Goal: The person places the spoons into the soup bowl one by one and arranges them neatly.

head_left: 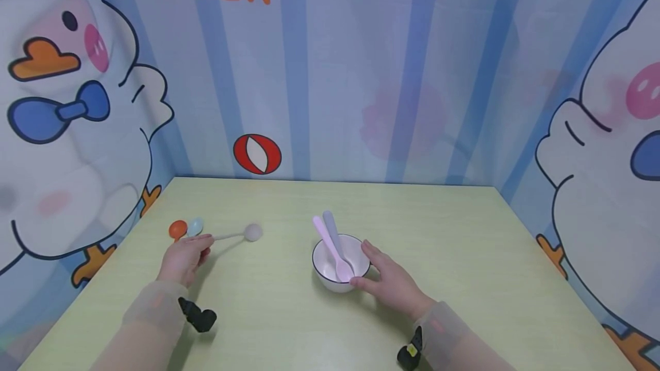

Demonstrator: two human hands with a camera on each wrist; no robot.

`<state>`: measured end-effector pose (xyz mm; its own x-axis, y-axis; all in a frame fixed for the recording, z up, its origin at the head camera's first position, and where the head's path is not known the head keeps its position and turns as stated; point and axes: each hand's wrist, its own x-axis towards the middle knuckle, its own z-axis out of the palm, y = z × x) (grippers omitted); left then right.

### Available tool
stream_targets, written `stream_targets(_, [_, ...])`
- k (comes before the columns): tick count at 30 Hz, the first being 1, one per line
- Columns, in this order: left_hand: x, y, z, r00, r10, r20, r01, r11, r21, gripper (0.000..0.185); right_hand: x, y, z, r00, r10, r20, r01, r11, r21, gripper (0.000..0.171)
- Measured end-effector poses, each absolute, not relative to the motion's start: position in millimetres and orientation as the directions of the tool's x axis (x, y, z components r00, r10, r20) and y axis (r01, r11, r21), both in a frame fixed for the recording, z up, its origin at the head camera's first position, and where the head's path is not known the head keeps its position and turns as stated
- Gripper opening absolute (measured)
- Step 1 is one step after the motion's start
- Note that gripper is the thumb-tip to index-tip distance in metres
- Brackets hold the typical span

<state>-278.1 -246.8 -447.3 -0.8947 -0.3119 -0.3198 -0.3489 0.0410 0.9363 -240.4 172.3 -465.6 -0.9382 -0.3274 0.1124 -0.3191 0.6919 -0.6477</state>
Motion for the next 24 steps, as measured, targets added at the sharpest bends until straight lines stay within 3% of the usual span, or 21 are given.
stream_targets(24, [-278.5,-238.4,-451.1,-0.917,-0.289,-0.274,-0.208,-0.239,0.949,0.05,-239.5,171.6,-464.9,-0.94,-0.322,0.112,-0.312,0.683,-0.661,0.089])
